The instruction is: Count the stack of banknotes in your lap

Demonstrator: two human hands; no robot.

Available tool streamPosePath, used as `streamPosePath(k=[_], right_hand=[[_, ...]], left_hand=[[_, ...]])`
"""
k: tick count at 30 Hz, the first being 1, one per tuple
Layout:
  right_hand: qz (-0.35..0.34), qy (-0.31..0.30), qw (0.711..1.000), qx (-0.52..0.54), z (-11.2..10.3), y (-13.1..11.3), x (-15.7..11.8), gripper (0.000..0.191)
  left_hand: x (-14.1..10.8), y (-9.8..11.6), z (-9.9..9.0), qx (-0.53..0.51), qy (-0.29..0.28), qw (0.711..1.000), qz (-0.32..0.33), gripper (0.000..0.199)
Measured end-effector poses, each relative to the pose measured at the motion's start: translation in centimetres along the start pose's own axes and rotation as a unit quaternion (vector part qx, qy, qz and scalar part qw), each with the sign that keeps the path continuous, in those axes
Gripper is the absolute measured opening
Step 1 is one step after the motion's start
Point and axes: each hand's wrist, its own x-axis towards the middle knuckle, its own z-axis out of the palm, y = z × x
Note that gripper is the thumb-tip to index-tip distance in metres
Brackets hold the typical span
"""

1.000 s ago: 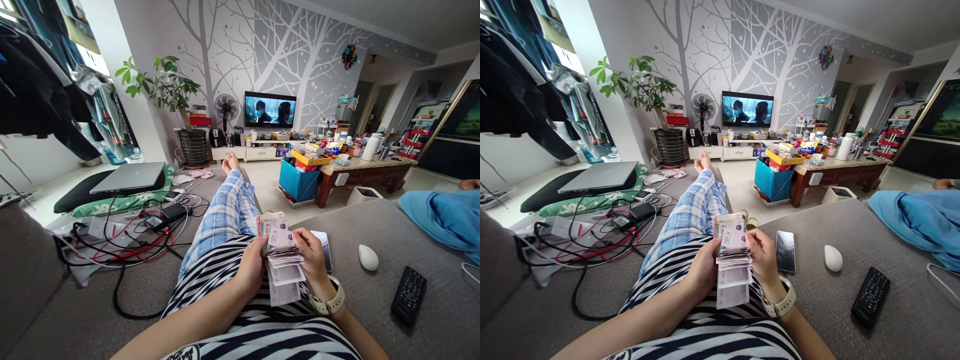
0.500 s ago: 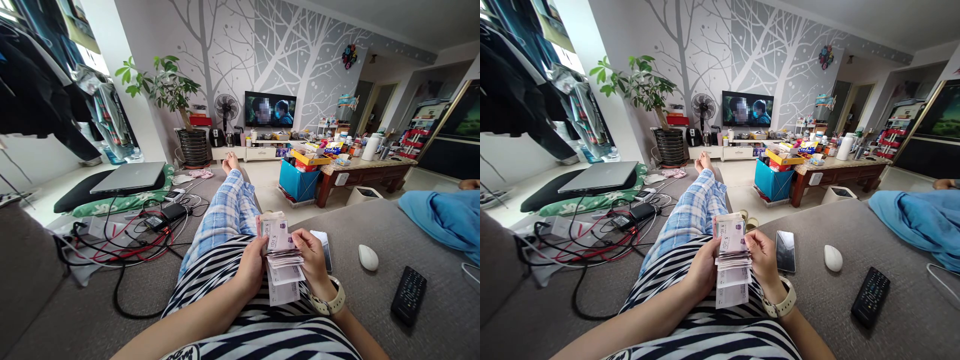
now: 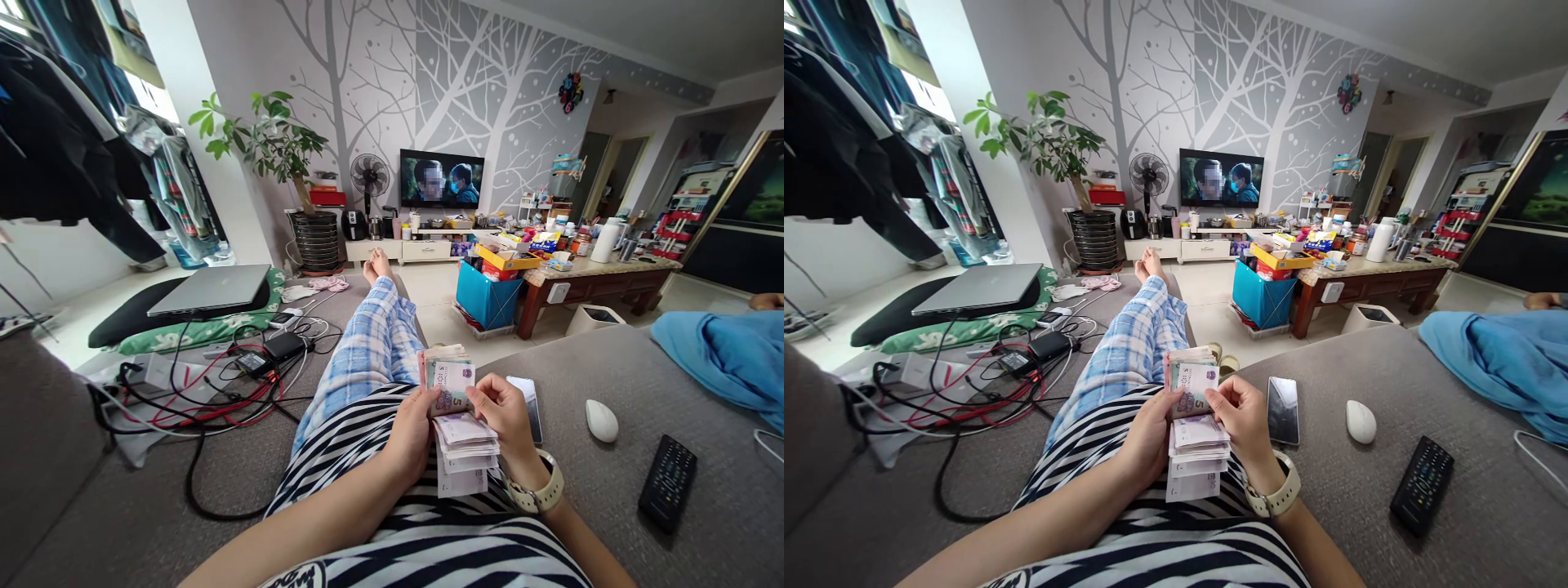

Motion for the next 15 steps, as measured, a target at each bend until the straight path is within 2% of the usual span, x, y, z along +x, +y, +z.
streamPosePath(k=[9, 15], right_hand=[[0.027, 0.034, 0.999, -0.001, 0.16, -0.32, 0.38, 0.040], [0.022, 0.016, 0.999, -0.035, -0.18, 0.29, 0.35, 0.040]], left_hand=[[-0.35, 0.36, 0.26, 0.003, -0.006, 1.000, -0.024, 0.026], [-0.36, 0.36, 0.28, 0.004, -0.005, 1.000, -0.024, 0.028]])
